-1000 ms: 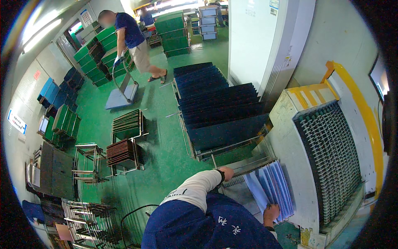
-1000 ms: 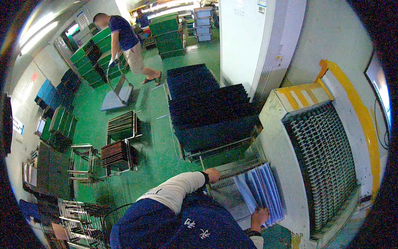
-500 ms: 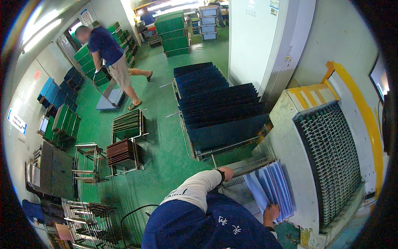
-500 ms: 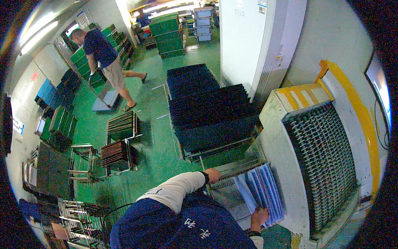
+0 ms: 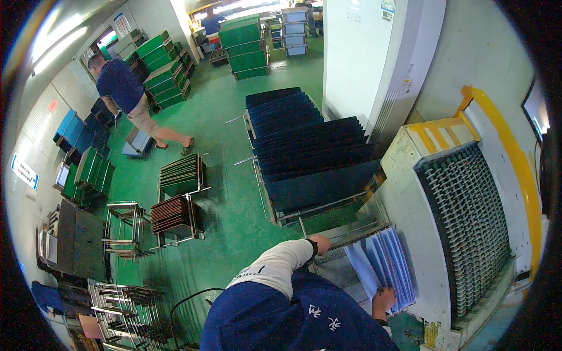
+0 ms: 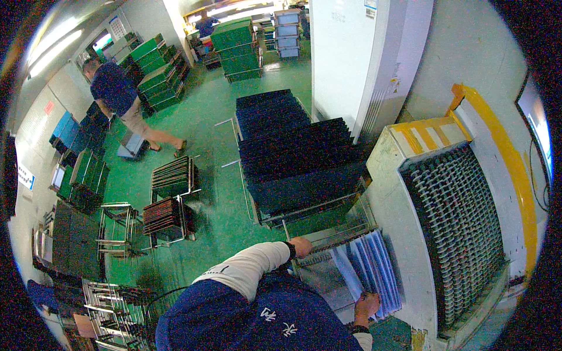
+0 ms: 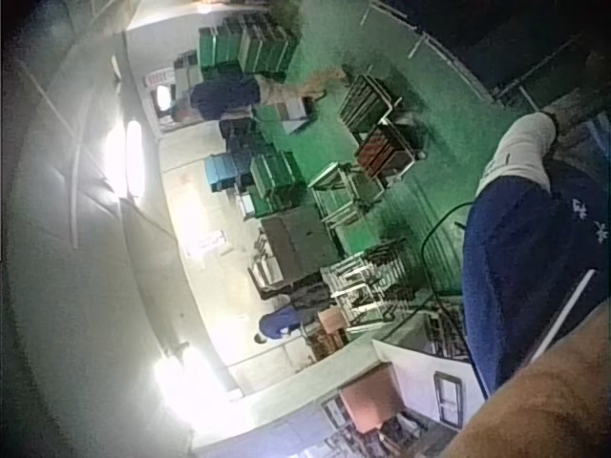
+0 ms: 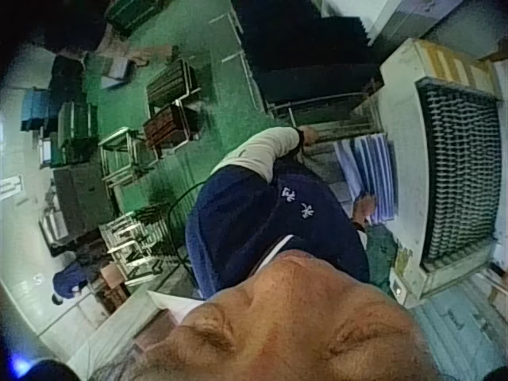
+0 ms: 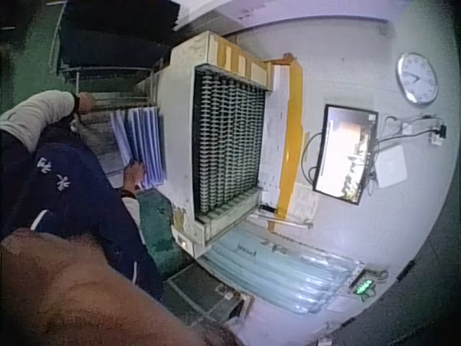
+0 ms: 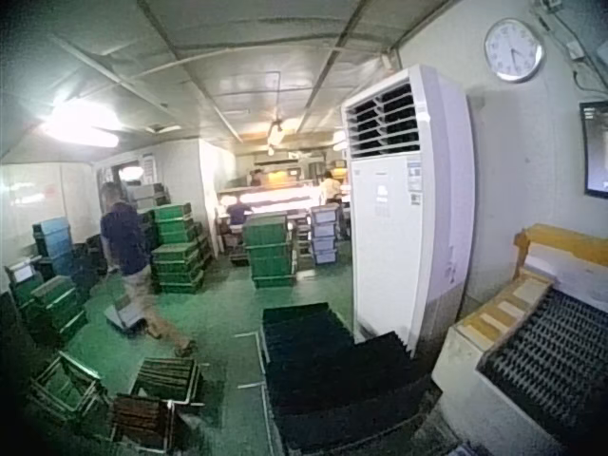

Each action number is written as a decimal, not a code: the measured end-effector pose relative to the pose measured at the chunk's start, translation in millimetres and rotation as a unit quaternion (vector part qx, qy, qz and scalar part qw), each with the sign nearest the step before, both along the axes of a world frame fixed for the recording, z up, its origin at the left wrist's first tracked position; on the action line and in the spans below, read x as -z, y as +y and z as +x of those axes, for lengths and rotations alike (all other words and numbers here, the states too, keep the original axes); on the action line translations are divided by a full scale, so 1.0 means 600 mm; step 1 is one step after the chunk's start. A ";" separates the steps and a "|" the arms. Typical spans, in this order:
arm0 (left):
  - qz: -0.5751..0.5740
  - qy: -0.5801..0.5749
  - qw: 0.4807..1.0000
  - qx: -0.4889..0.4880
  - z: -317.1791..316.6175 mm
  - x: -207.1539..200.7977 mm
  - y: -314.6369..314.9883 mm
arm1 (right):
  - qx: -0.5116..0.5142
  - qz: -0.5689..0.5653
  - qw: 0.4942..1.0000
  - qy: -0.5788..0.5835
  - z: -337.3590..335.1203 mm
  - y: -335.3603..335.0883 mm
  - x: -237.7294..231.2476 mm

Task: The recorder is loading objects from a rack into a processing machine and then unloading processed objects back into the rack.

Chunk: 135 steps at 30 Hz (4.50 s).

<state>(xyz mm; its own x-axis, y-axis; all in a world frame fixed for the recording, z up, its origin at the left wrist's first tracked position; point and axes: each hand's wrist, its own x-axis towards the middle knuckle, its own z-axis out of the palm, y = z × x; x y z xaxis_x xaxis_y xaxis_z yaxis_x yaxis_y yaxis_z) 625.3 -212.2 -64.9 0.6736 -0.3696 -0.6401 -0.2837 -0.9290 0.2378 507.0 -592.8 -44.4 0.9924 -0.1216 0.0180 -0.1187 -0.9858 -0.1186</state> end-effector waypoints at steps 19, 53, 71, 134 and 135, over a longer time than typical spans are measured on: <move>-0.040 -0.019 0.998 -0.047 -0.004 0.023 0.007 | 0.007 -0.002 1.000 -0.001 0.005 0.001 0.002; -0.037 -0.035 0.998 -0.045 -0.003 0.023 0.005 | 0.001 -0.004 1.000 0.003 0.005 -0.004 0.008; -0.113 -0.133 0.984 0.023 -0.011 0.019 0.011 | -0.056 -0.021 0.998 -0.037 0.006 -0.017 0.008; -0.498 -0.302 0.812 0.045 0.427 -0.430 -0.383 | 0.292 0.047 0.924 -0.243 0.182 -0.332 -0.402; -0.418 -0.331 0.840 0.101 0.406 -0.435 -0.403 | 0.277 0.023 0.935 -0.219 0.182 -0.301 -0.393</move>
<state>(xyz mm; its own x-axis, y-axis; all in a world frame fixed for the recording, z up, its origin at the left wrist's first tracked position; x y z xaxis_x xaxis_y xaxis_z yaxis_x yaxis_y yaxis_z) 868.6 -454.0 196.0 0.6492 -0.6527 0.3904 -0.7424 -0.4325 0.5116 616.0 -773.7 191.1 0.6751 -0.6262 0.3900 -0.5407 -0.7796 -0.3158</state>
